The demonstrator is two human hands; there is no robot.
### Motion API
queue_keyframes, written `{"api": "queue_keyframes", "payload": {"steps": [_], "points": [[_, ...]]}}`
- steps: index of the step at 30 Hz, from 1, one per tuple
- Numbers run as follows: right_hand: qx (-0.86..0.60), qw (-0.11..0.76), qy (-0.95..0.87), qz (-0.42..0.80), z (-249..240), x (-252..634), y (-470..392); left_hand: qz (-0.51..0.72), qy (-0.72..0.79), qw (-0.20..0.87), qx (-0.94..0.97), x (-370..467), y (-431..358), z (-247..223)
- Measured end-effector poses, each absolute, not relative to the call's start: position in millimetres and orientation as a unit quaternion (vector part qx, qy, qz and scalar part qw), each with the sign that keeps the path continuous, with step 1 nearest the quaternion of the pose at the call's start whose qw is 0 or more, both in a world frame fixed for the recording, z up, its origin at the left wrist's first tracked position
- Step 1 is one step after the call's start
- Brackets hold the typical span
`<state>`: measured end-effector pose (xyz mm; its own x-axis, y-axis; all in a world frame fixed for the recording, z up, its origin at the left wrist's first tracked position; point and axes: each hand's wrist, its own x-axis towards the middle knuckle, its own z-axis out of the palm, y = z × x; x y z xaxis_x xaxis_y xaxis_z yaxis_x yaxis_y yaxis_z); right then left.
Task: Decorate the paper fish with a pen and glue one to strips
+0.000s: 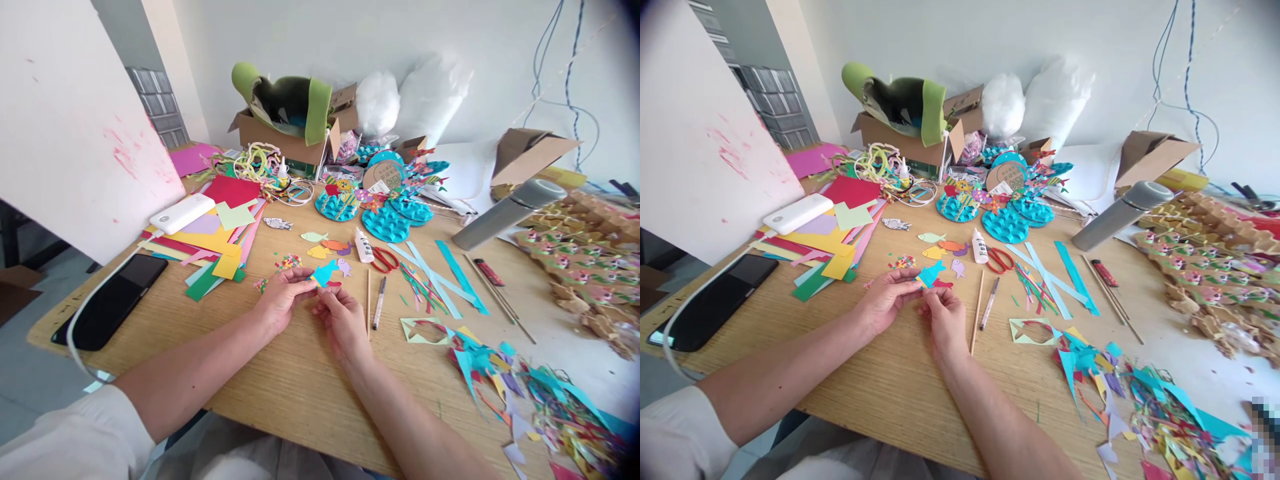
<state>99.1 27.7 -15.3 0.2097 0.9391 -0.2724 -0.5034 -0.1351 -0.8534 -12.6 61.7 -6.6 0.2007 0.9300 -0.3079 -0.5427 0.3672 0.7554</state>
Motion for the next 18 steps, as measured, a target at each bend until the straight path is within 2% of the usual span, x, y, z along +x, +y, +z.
{"api": "queue_keyframes", "payload": {"steps": [18], "points": [[-0.487,0.606,-0.237,0.582,-17.6,99.6,28.1,0.524,0.401,0.704,0.263,-12.6,61.5,-10.2]]}}
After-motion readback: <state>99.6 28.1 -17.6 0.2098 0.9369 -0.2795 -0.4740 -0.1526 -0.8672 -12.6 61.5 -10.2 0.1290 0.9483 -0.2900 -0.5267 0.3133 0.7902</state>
